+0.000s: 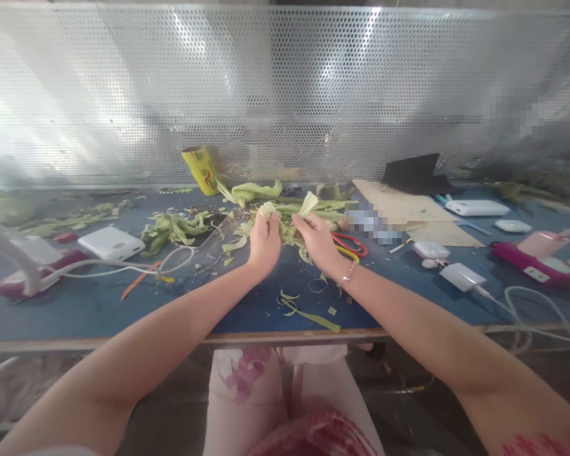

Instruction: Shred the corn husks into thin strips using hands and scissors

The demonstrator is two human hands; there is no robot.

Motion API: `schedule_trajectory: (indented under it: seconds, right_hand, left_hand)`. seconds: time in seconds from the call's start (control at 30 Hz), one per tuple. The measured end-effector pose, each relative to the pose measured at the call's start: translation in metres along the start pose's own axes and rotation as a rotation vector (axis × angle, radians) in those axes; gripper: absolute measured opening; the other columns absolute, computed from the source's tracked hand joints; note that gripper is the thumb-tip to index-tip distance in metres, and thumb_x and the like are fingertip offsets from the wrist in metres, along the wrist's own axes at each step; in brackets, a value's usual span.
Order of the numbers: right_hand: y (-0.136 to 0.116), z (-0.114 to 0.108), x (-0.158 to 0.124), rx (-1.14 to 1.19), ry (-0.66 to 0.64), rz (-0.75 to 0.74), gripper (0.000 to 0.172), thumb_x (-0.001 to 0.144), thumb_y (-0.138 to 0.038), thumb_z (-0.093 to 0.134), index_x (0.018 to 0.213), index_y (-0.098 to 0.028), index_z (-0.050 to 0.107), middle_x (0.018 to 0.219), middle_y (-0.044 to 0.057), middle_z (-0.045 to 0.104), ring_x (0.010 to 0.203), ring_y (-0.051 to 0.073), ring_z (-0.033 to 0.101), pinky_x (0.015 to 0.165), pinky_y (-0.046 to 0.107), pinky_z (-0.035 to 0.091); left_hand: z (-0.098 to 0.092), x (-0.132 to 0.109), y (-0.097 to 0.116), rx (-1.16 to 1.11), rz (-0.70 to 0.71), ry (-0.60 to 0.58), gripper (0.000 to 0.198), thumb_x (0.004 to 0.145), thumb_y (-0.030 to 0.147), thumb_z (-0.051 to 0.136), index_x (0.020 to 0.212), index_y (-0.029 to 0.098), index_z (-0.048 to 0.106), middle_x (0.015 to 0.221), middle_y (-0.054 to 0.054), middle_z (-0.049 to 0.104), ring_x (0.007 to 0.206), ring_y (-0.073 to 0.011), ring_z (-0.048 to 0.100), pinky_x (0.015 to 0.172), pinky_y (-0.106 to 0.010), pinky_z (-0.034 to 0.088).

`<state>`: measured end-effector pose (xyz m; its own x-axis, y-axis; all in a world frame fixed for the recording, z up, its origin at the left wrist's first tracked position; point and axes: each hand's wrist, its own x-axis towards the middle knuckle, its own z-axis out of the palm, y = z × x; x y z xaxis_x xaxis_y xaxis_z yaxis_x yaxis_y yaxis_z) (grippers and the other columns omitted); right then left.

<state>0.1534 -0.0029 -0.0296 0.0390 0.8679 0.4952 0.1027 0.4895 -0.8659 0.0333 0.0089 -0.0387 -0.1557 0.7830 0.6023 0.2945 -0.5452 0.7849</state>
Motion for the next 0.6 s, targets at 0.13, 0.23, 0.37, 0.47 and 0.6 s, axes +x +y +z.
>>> schedule_trajectory:
  seconds: [0.13, 0.23, 0.37, 0.47, 0.6]
  right_hand:
    - [-0.0026, -0.0022, 0.0011, -0.048, -0.016, -0.007, 0.037, 0.079, -0.052, 0.052, 0.064, -0.018, 0.053, 0.049, -0.005, 0.042, 0.046, 0.008, 0.037, 0.045, 0.022, 0.03]
    - [-0.0035, -0.0028, 0.0009, -0.083, -0.015, -0.033, 0.033, 0.081, -0.049, 0.05, 0.069, -0.018, 0.055, 0.05, -0.005, 0.044, 0.047, 0.009, 0.039, 0.047, 0.023, 0.032]
    - [0.0008, -0.0004, 0.0008, -0.109, 0.025, -0.12, 0.03, 0.084, -0.045, 0.046, 0.071, -0.019, 0.055, 0.054, -0.004, 0.045, 0.054, 0.011, 0.043, 0.052, 0.024, 0.036]
    - [0.0042, 0.002, 0.0013, -0.101, 0.055, -0.145, 0.031, 0.085, -0.045, 0.046, 0.072, -0.019, 0.055, 0.055, -0.003, 0.044, 0.056, 0.012, 0.044, 0.054, 0.024, 0.037]
    - [0.0039, 0.0024, 0.0014, -0.108, 0.088, -0.123, 0.03, 0.085, -0.046, 0.046, 0.075, -0.019, 0.056, 0.055, -0.004, 0.042, 0.054, 0.011, 0.042, 0.052, 0.024, 0.035]
  left_hand:
    - [0.0008, -0.0003, -0.0045, -0.032, 0.012, -0.029, 0.02, 0.087, 0.04, 0.045, 0.083, 0.022, 0.05, 0.066, 0.002, 0.047, 0.057, -0.0115, 0.046, 0.058, -0.027, 0.04]
    - [0.0018, -0.0012, -0.0051, -0.029, 0.024, -0.052, 0.016, 0.086, 0.037, 0.045, 0.084, 0.022, 0.05, 0.064, 0.002, 0.047, 0.056, -0.0113, 0.046, 0.056, -0.027, 0.041]
    - [0.0026, -0.0022, 0.0, -0.036, 0.059, -0.032, 0.015, 0.086, 0.034, 0.046, 0.088, 0.021, 0.052, 0.071, -0.001, 0.053, 0.071, -0.0143, 0.055, 0.065, -0.028, 0.046]
    - [0.0022, -0.0014, 0.0035, -0.029, 0.048, -0.011, 0.017, 0.087, 0.035, 0.044, 0.091, 0.021, 0.052, 0.076, -0.002, 0.055, 0.079, -0.0155, 0.056, 0.069, -0.029, 0.048]
    - [0.0016, 0.0009, 0.0018, -0.047, 0.07, 0.027, 0.019, 0.087, 0.038, 0.044, 0.093, 0.021, 0.053, 0.078, -0.003, 0.055, 0.083, -0.0165, 0.057, 0.072, -0.031, 0.049]
